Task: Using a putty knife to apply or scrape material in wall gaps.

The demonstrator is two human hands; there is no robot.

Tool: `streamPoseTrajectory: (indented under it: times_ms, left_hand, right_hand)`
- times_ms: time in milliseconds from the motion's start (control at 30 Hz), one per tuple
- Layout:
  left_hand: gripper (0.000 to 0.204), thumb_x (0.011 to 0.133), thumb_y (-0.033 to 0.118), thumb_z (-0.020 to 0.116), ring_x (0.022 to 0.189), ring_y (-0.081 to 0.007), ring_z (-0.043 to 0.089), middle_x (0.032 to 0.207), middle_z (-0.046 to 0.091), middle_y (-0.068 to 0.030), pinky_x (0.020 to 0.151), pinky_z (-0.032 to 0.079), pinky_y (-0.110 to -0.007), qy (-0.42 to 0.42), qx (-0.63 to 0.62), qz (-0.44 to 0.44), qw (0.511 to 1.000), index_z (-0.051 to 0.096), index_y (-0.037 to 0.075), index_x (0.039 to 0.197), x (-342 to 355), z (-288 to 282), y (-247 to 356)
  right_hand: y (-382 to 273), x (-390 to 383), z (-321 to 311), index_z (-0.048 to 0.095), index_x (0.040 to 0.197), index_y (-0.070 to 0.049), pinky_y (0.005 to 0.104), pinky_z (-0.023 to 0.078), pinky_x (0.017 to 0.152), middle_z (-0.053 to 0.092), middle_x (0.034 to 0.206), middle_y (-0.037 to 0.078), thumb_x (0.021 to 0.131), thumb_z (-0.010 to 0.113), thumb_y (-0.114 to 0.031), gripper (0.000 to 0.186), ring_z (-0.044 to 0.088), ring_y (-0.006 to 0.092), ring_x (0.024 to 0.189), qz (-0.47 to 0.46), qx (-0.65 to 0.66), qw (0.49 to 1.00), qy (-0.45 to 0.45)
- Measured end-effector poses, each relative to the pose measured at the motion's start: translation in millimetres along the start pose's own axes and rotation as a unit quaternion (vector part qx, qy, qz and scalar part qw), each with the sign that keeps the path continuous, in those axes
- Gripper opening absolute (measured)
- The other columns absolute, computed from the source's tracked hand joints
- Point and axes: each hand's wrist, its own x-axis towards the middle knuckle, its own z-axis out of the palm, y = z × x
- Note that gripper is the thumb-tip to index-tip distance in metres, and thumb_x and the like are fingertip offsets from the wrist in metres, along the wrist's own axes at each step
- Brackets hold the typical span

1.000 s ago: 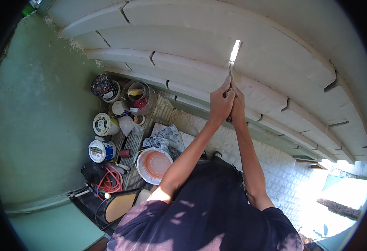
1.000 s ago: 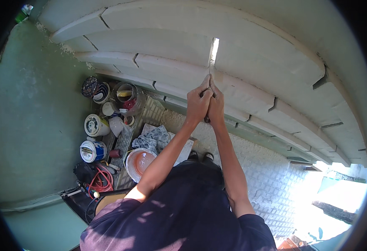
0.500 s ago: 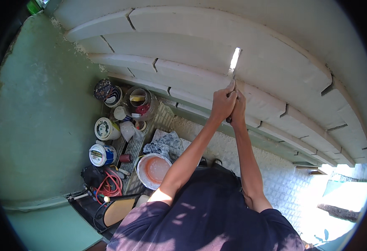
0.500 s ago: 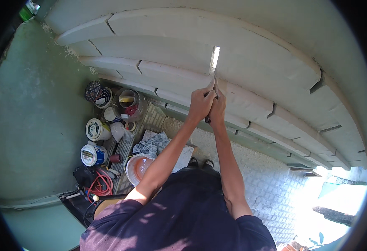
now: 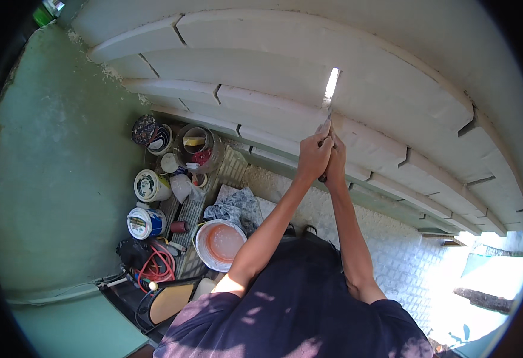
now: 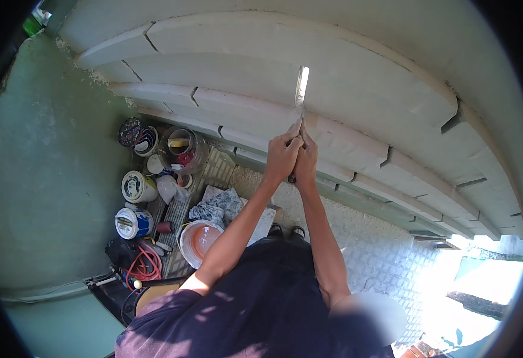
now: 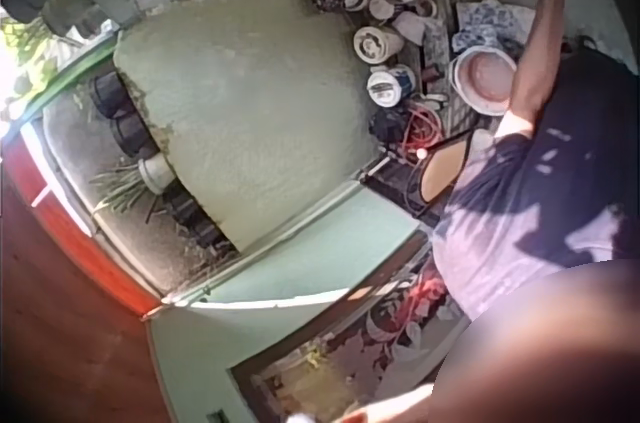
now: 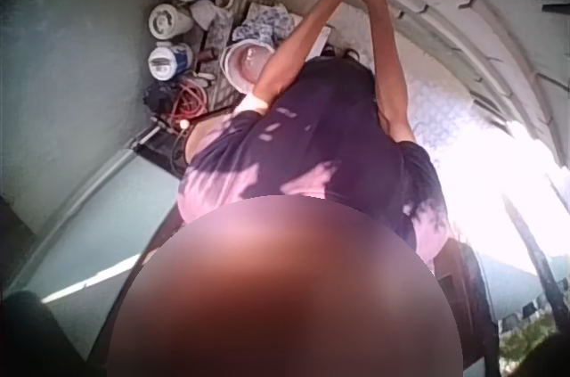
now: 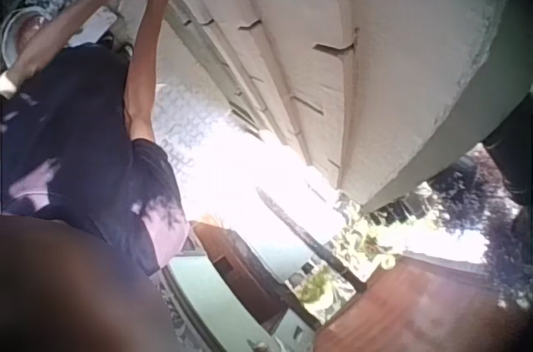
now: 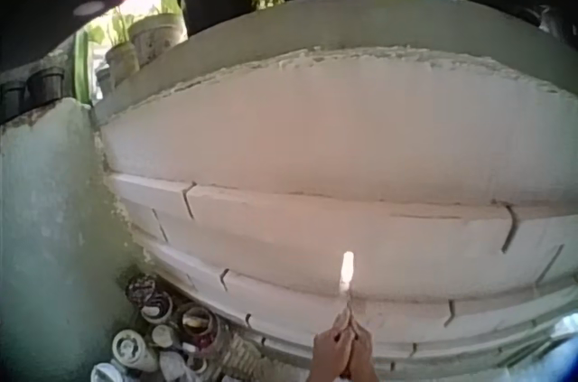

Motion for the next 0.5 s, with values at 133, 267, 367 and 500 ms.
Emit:
streamPoseTrajectory:
  times_ms: [133, 267, 367, 500]
  left_hand:
    - [0.046, 0.089, 0.008, 0.057, 0.126, -0.0308, 0.059, 0.132, 0.059, -0.0296, 0.103, 0.046, -0.034, -0.006, -0.103, 0.005, 0.995, 0.055, -0.009, 0.132, 0.3, -9.5, 10.9]
    - [0.046, 0.095, 0.010, 0.057, 0.093, -0.0154, 0.060, 0.118, 0.069, -0.0170, 0.088, 0.048, -0.029, 0.038, -0.049, 0.129, 0.990, 0.052, -0.012, 0.135, 17.2, -17.5, 18.7]
    - [0.046, 0.097, 0.014, 0.058, 0.088, -0.0126, 0.060, 0.108, 0.071, -0.0141, 0.081, 0.050, -0.027, 0.056, -0.019, 0.186, 0.981, 0.053, -0.011, 0.135, 17.9, -25.4, 22.9]
    - [0.040, 0.094, 0.012, 0.063, 0.082, -0.0098, 0.060, 0.096, 0.071, -0.0101, 0.074, 0.051, -0.026, 0.044, -0.151, -0.022, 0.987, 0.060, -0.008, 0.129, 13.4, -35.0, 40.0]
  right_hand:
    - [-31.8, 1.9, 9.0, 0.048, 0.146, 0.001, 0.0279, 0.047, 0.072, 0.063, 0.093, 0.006, 0.095, 0.045, -0.009, 0.052, 0.053, 0.0112, 0.080, 0.007, 0.059, 0.997, -0.048]
    - [-64.9, 7.3, 30.7, 0.049, 0.144, 0.001, 0.0300, 0.047, 0.070, 0.061, 0.088, 0.008, 0.094, 0.047, -0.011, 0.052, 0.053, 0.0133, 0.077, -0.048, 0.029, 0.997, -0.048]
    - [-65.2, 8.8, 29.6, 0.050, 0.144, -0.002, 0.0316, 0.048, 0.069, 0.062, 0.084, 0.011, 0.092, 0.050, -0.010, 0.053, 0.055, 0.0163, 0.075, -0.087, -0.072, 0.993, -0.041]
    - [-74.4, -1.3, 24.1, 0.049, 0.147, -0.009, 0.0330, 0.050, 0.071, 0.066, 0.090, 0.018, 0.087, 0.061, -0.002, 0.061, 0.060, 0.0238, 0.074, -0.095, -0.229, 0.967, -0.056]
